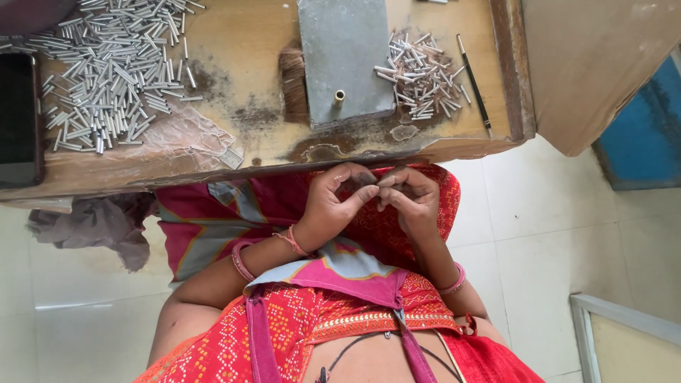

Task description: Assembling or inspecting small metal pins by inserting them into a metal jig on a workbench.

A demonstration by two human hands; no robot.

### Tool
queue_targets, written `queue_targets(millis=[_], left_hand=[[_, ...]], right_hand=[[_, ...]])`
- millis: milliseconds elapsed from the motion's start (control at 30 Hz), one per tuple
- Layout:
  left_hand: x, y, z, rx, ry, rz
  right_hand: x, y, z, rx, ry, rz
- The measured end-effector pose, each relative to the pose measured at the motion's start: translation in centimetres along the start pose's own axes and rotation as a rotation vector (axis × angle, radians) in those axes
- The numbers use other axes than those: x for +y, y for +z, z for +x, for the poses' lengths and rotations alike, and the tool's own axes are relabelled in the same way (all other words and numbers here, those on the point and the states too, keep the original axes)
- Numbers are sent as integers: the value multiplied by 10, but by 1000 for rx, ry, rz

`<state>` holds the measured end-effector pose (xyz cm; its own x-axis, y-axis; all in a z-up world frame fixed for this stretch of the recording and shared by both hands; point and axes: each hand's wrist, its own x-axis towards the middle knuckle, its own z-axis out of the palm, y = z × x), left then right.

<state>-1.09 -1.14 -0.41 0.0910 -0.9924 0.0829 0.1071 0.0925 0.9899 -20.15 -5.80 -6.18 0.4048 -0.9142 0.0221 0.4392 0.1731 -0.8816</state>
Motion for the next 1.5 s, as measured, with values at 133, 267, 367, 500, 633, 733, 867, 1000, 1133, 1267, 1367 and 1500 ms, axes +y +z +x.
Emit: queue_targets(millis=[133,267,367,500,633,733,867,1000,1133,1267,1367,1500], left_hand=[[2,-2,0,-20,56,82],[7,-4,-3,-39,87,105],[8,-5,-5,-36,109,99],[16,-6,-9,-25,146,89],[21,-6,-12,-22,160,47],[22,-6,-14,-26,171,16],[22,-7,-15,-24,201,4],[19,-7,-16,-19,198,-3],[17,-7,-14,-3,196,11],[13,-8,-13,-3,169,-5],[9,-9,-11,-8,136,-9],[3,-9,-9,-25,101,6]], right_hand=[[-14,8,-3,-7,-59,-47],[-30,23,-4,-66,-141,-117],[-40,33,-7,-78,-166,-223],[-51,45,-11,-85,-186,-341],[-56,48,-15,-103,-194,-393],[-56,47,-18,-114,-186,-352],[-55,49,-23,-91,-144,-330],[-52,49,-25,-47,-123,-307],[-53,50,-23,-56,-92,-360],[-50,51,-17,-38,-57,-323],[-47,50,-15,-39,-47,-289],[-43,47,-14,-43,-73,-275]])
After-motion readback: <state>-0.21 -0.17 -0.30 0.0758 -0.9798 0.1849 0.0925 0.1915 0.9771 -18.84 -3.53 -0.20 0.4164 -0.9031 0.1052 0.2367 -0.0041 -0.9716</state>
